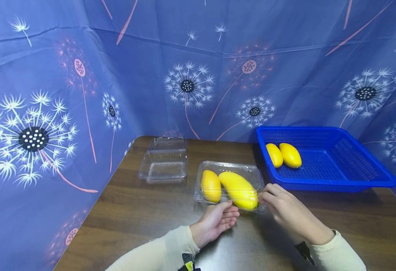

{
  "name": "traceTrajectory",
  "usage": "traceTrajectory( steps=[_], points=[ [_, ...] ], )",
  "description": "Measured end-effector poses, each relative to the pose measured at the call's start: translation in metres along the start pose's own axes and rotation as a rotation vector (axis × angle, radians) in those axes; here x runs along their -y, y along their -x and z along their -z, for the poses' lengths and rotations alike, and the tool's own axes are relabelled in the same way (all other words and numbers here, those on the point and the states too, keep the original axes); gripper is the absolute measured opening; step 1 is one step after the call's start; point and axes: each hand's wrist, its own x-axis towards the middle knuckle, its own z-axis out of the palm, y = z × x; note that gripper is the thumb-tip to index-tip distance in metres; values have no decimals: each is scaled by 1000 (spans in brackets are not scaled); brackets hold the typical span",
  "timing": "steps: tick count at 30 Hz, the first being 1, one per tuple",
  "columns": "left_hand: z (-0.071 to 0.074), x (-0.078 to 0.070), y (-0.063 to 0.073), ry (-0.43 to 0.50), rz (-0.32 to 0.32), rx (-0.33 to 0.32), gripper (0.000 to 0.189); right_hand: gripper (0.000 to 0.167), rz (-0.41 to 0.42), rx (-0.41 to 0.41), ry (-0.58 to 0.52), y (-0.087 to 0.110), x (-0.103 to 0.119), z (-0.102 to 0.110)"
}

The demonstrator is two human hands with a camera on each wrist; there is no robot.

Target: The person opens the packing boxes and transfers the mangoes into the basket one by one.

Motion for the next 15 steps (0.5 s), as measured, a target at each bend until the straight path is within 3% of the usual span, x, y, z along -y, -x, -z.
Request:
traceTrajectory(
  steps=[3,6,10,11,15],
  points=[
    [4,0,1,4,-1,-6,39,20,-2,4,1,0,0,0],
    [8,-1,2,5,-3,-12,38,9,-4,5,2,0,-1,0],
    [14,-3,1,6,-5,-22,36,43,-16,6,12,0,-2,1],
    [15,-4,1,6,-4,-23,36,42,-19,8,14,0,-3,1],
    [21,-7,2,12,-9,-15,35,7,-29,19,24,-1,-3,3]
  ],
)
